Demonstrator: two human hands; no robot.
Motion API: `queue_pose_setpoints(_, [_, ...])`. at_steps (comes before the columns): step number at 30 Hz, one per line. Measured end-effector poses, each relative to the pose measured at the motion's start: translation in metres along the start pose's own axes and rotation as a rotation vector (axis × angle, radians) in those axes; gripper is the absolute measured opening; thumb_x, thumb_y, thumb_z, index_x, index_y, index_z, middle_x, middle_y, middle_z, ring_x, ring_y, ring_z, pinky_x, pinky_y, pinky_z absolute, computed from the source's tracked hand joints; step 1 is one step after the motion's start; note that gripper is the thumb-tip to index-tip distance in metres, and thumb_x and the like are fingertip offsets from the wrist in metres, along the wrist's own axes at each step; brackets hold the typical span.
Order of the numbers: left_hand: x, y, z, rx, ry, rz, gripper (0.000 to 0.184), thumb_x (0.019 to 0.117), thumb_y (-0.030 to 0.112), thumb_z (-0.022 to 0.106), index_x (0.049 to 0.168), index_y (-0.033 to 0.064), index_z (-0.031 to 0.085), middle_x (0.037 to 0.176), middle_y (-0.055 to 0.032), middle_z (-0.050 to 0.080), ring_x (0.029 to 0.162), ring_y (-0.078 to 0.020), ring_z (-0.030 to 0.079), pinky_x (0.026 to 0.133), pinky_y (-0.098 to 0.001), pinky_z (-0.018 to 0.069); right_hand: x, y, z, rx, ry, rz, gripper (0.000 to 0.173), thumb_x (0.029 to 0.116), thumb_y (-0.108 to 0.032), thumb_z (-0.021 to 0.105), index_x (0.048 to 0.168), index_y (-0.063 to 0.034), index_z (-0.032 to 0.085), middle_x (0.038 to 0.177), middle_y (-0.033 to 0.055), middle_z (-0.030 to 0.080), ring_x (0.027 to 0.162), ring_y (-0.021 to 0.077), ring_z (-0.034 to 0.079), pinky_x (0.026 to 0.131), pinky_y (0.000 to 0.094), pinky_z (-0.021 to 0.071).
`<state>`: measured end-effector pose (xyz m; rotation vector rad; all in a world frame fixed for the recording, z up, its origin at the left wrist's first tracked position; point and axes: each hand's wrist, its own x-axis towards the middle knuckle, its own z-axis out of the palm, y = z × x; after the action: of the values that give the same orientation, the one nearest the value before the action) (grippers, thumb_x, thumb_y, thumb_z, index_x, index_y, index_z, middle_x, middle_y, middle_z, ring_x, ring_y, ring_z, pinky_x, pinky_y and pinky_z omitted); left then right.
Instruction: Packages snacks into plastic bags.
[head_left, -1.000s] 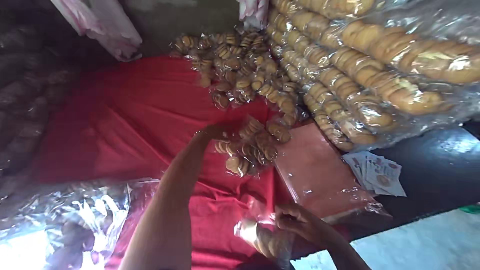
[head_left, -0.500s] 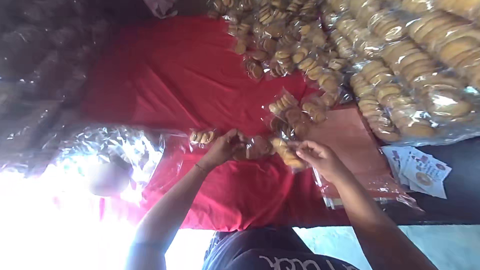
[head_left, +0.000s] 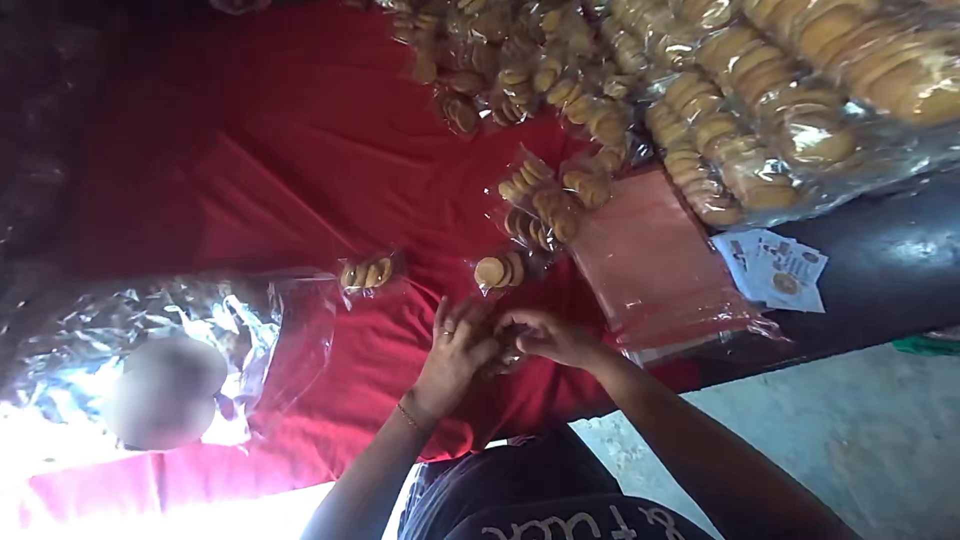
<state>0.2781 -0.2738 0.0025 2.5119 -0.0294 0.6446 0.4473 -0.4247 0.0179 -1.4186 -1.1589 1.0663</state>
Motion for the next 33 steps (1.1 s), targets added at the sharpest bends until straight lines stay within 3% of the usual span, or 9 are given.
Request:
queue_pose_setpoints(3, [-0.01, -0.003, 0.011, -0.23, -0.008, -0.11, 0.029, 0.088, 0.035, 0.078, 0.105, 0.0126, 0.073, 0.124, -0.0169, 0.065, 0.119, -0.0283, 0.061, 0.103, -0.0422, 0.0505, -0.022, 0.02, 0.026, 0.096, 0.107, -0.106, 0.088, 0.0799, -0.053, 0.079, 0.135, 0.0083, 0.048, 0.142, 0.0151, 0.054, 0.129, 0.0099, 0.053, 0.106, 0.0269, 0.0474])
queue_pose_setpoints(7, [0.002, 0.013, 0.007, -0.695, -0.083, -0.244, 0.037, 0.1002, 0.041, 0.061, 0.096, 0.0052, 0.066, 0.13, -0.0142, 0.057, 0.125, -0.013, 0.055, 0.105, -0.0276, 0.048, -0.043, 0.038, 0.053, -0.319, 0.415, -0.262, 0.063, 0.0827, -0.033, 0.081, 0.127, 0.0049, 0.058, 0.131, 0.0236, 0.061, 0.126, 0.0216, 0.059, 0.108, 0.0298, 0.047])
queue_pose_setpoints(11, [0.066, -0.013, 0.0, -0.306, -0.182, -0.203, 0.029, 0.0987, 0.021, 0.058, 0.112, -0.001, 0.072, 0.129, -0.016, 0.067, 0.126, -0.0247, 0.06, 0.107, -0.0457, 0.0471, -0.063, 0.061, 0.036, -0.52, 0.475, -0.36, 0.042, 0.0954, -0.038, 0.069, 0.121, -0.0056, 0.06, 0.127, 0.0179, 0.063, 0.124, 0.022, 0.06, 0.107, 0.0309, 0.0484])
queue_pose_setpoints(14, [0.098, -0.051, 0.032, 0.093, -0.455, -0.041, 0.062, 0.0884, 0.026, 0.075, 0.145, 0.0116, 0.057, 0.157, -0.0182, 0.044, 0.148, -0.0402, 0.036, 0.115, -0.0712, 0.0246, -0.064, 0.068, 0.026, -0.447, 0.414, -0.32, 0.055, 0.0909, -0.034, 0.075, 0.13, -0.0009, 0.055, 0.13, 0.0192, 0.062, 0.125, 0.0207, 0.06, 0.107, 0.03, 0.049])
queue_pose_setpoints(19, [0.121, -0.048, 0.013, -0.267, -0.512, -0.116, 0.039, 0.1003, 0.005, 0.058, 0.138, 0.0055, 0.063, 0.144, -0.0132, 0.059, 0.134, -0.0257, 0.057, 0.113, -0.0437, 0.0438, -0.059, 0.062, 0.007, -0.463, 0.463, -0.32, 0.048, 0.0887, -0.04, 0.075, 0.128, -0.0134, 0.064, 0.141, 0.0164, 0.052, 0.134, 0.0177, 0.049, 0.113, 0.0286, 0.0419])
queue_pose_setpoints(23, [0.104, -0.016, 0.016, -0.424, -0.571, -0.235, 0.023, 0.0992, 0.012, 0.06, 0.115, 0.0044, 0.075, 0.111, -0.0127, 0.072, 0.105, -0.0213, 0.069, 0.097, -0.0403, 0.0538, -0.06, 0.068, -0.006, -0.635, 0.535, -0.348, 0.045, 0.0851, -0.059, 0.073, 0.123, -0.0358, 0.068, 0.164, 0.0145, 0.027, 0.155, 0.0295, 0.02, 0.125, 0.0508, 0.0248])
queue_pose_setpoints(26, [0.098, -0.01, 0.031, -0.457, -0.495, -0.142, 0.021, 0.0984, 0.011, 0.06, 0.109, 0.0017, 0.076, 0.111, -0.0149, 0.074, 0.112, -0.0267, 0.067, 0.103, -0.0432, 0.0495, -0.049, 0.065, -0.004, -0.473, 0.419, -0.32, 0.046, 0.0838, -0.058, 0.074, 0.116, -0.0242, 0.074, 0.15, 0.0131, 0.052, 0.135, 0.0164, 0.051, 0.114, 0.039, 0.0427])
queue_pose_setpoints(30, [0.062, -0.01, -0.002, -0.39, 0.0, -0.394, 0.019, 0.0981, 0.009, 0.062, 0.11, 0.0004, 0.075, 0.115, -0.0147, 0.07, 0.113, -0.0237, 0.066, 0.1, -0.04, 0.0532, -0.033, 0.059, -0.005, -0.377, 0.346, -0.249, 0.053, 0.0778, -0.054, 0.078, 0.106, -0.0097, 0.067, 0.114, 0.0105, 0.068, 0.111, 0.0062, 0.061, 0.098, 0.0231, 0.0492])
queue_pose_setpoints(33, [0.017, -0.048, -0.057, 0.063, 0.221, -0.567, 0.02, 0.0945, 0.01, 0.064, 0.11, 0.0032, 0.074, 0.125, -0.0165, 0.067, 0.121, -0.0305, 0.062, 0.101, -0.0485, 0.0513, -0.022, 0.057, -0.002, -0.339, 0.305, -0.271, 0.051, 0.0794, -0.051, 0.078, 0.108, -0.0105, 0.065, 0.126, 0.0117, 0.063, 0.117, 0.0064, 0.06, 0.099, 0.0225, 0.0503])
